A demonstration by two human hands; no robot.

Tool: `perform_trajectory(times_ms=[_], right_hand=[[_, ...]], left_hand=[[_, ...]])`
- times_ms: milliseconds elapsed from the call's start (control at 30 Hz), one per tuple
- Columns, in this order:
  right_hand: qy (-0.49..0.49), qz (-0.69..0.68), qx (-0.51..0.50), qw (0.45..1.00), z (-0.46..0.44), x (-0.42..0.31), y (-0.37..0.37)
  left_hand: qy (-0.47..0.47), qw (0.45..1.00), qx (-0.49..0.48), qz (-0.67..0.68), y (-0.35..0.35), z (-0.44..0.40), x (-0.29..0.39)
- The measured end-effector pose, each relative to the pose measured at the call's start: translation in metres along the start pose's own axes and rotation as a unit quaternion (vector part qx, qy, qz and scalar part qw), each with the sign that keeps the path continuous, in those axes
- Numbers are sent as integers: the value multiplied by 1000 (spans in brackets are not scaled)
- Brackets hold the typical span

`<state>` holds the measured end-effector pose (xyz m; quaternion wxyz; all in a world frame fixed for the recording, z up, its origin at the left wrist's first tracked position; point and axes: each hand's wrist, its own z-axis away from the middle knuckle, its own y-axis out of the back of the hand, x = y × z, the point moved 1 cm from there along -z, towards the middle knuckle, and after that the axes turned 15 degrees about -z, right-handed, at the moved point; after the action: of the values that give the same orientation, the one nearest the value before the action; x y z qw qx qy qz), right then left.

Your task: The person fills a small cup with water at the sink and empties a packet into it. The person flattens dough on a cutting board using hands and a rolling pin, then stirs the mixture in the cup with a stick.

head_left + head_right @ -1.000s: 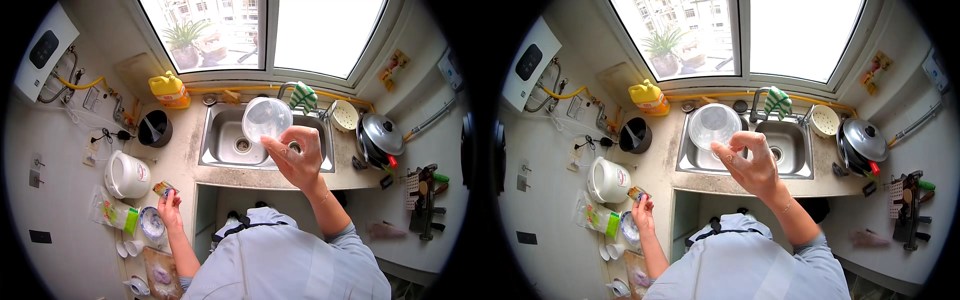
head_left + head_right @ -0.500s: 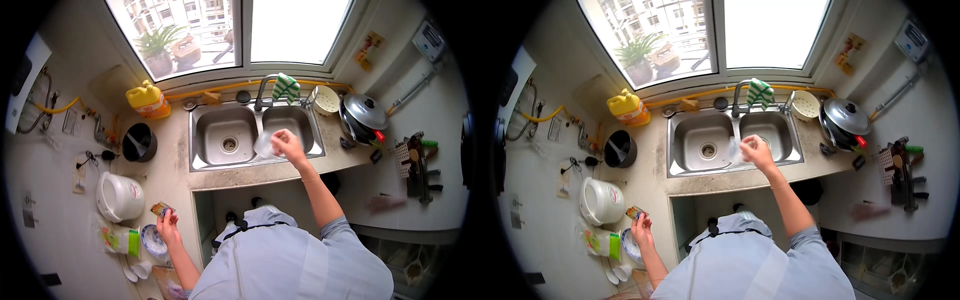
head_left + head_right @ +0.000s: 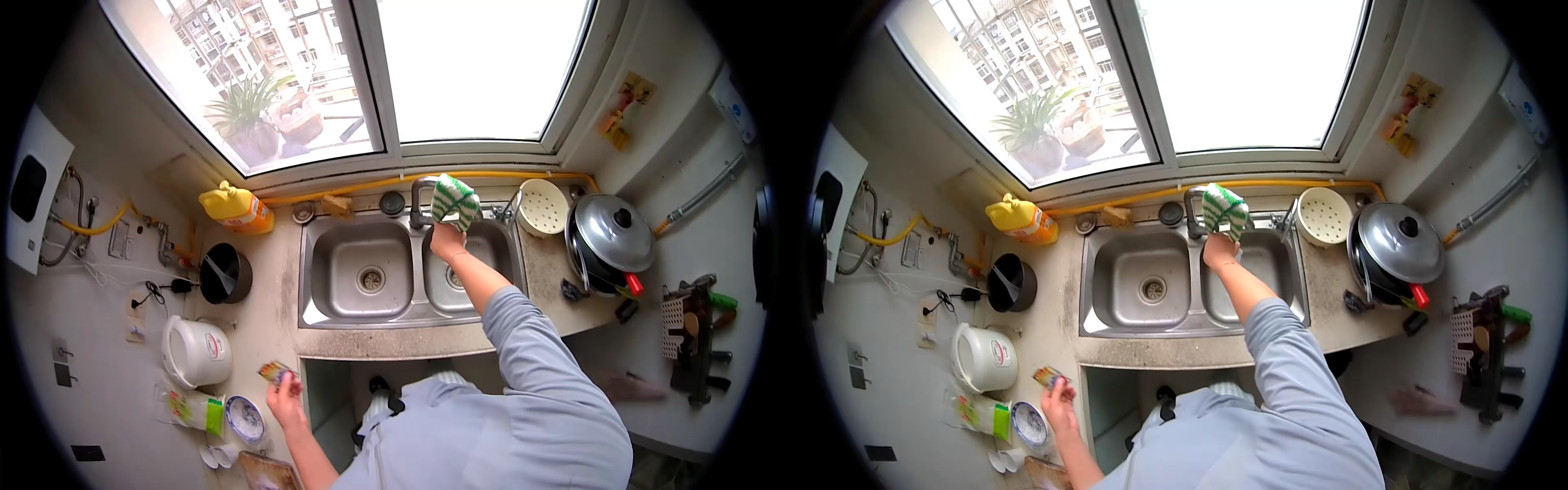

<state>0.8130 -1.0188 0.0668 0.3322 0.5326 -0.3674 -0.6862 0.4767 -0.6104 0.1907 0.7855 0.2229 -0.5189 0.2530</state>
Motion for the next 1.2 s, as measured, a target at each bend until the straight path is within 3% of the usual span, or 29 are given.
perform_trajectory(times_ms=[100,200,300,500,600,700,800,1033,1133,1200], right_hand=[[-49,-33,0,998,-32,7,-17],[-24,86,-26,996,-28,9,-21],[-88,-30,5,996,-1,-7,9],[-14,-111,83,990,37,11,-34],[64,-218,5,974,100,26,-14],[64,-259,133,955,131,67,-2],[45,-263,172,948,132,94,33],[121,-229,140,956,121,111,39],[114,-235,226,939,121,111,33],[139,-230,218,938,124,109,31]], left_hand=[[31,999,-13,-15,-34,33,0],[43,999,-3,-20,-52,51,5],[40,999,4,-21,-59,52,5],[27,999,-6,-33,-72,51,9],[38,999,-6,-33,-79,52,4],[46,998,-33,-33,-84,49,0],[44,996,-51,-52,-87,43,-3],[31,997,-67,-39,-106,38,-1],[30,997,-70,-35,-111,45,4],[30,997,-65,-34,-108,47,4]])
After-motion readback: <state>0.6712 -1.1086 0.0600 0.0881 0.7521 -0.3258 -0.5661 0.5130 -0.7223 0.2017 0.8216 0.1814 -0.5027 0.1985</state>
